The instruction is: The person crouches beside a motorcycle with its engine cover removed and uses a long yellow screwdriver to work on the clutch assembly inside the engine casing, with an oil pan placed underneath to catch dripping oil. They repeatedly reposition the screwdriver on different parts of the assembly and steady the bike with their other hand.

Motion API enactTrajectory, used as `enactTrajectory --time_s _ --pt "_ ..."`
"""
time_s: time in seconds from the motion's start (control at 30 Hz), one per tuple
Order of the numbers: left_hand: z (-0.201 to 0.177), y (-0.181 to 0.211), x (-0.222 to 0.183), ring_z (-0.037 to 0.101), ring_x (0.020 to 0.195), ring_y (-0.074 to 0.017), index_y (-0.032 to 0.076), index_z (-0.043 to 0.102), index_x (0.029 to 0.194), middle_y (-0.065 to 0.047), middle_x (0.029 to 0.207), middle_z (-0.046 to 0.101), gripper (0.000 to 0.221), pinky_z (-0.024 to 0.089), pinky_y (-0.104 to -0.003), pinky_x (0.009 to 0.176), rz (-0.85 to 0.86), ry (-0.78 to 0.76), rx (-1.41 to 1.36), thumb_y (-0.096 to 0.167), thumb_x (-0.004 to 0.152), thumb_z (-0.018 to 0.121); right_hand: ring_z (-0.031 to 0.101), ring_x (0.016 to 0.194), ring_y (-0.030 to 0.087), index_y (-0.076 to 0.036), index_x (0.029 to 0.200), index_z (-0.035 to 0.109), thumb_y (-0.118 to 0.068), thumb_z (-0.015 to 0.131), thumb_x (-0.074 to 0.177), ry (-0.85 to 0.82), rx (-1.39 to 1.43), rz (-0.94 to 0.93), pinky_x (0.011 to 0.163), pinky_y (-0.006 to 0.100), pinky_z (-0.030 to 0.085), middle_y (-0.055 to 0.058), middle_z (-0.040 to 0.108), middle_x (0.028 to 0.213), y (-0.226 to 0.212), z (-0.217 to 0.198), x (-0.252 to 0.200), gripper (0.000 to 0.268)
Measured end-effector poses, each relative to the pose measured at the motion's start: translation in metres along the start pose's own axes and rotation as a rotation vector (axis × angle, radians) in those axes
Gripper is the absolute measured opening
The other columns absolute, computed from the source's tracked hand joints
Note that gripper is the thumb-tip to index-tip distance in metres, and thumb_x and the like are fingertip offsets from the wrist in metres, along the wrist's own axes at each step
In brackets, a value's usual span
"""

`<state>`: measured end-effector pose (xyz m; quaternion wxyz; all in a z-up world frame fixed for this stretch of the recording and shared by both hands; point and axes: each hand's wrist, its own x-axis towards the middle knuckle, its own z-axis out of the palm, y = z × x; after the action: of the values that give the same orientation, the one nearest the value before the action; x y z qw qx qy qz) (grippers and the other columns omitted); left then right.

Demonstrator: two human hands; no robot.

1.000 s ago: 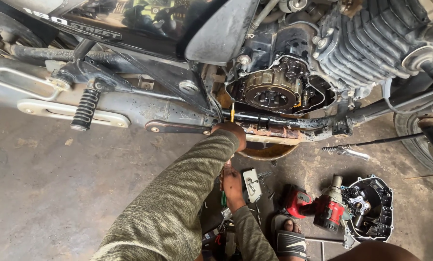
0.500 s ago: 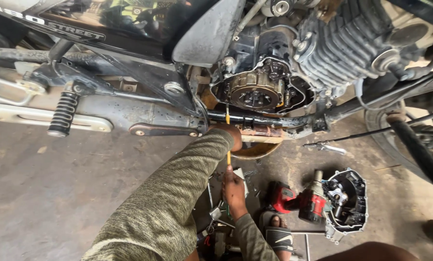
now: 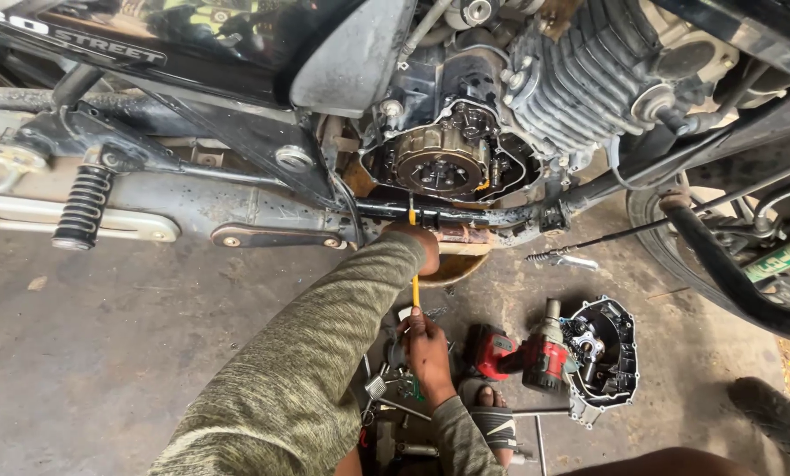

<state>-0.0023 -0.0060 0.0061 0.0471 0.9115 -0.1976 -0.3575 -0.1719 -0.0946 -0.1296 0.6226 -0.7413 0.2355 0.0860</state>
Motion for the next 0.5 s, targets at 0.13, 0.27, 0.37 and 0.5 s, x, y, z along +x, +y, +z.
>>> enactTrajectory --time_s 0.13,0.27,0.37,0.5 --pt "0.009 -0.002 0.005 0.072 0.109 -0.0302 0.003 0.073 0.123 -0.018 0.121 0.072 0.036 0.057 -0.047 0.094 0.009 -0.013 0.036 0.023 0.097 0.058 0.038 0.046 0.007 -0.004 0.081 0.063 -0.051 0.049 0.103 -0.021 0.086 0.059 0.043 0.027 0.029 -0.003 0.047 0.056 0.009 0.004 0.008 0.054" --pt "0.016 -0.006 0.010 0.063 0.120 -0.0343 0.000 0.065 0.131 -0.021 0.135 0.059 0.041 0.053 -0.048 0.099 -0.006 -0.020 0.008 0.022 0.097 0.059 0.035 0.043 0.009 -0.006 0.079 0.059 -0.052 0.048 0.103 -0.033 0.119 0.110 0.041 0.029 0.027 -0.002 0.044 0.055 0.015 0.010 0.011 0.053" --pt "0.016 -0.006 0.011 0.050 0.137 -0.0401 -0.005 0.053 0.144 -0.024 0.156 0.041 0.054 0.046 -0.050 0.108 -0.022 -0.017 -0.043 0.021 0.098 0.061 0.035 0.043 0.008 -0.007 0.076 0.057 -0.053 0.046 0.103 -0.067 0.105 0.109 0.041 0.029 0.026 -0.002 0.044 0.056 0.010 0.010 0.010 0.055" --pt "0.008 -0.006 -0.007 0.044 0.145 -0.0388 0.000 0.051 0.148 -0.017 0.167 0.025 0.055 0.044 -0.051 0.113 -0.026 -0.040 -0.056 0.018 0.096 0.060 0.036 0.046 0.007 -0.007 0.074 0.053 -0.054 0.045 0.107 -0.050 0.022 -0.021 0.043 0.028 0.029 -0.002 0.044 0.057 0.045 0.006 0.035 0.059"
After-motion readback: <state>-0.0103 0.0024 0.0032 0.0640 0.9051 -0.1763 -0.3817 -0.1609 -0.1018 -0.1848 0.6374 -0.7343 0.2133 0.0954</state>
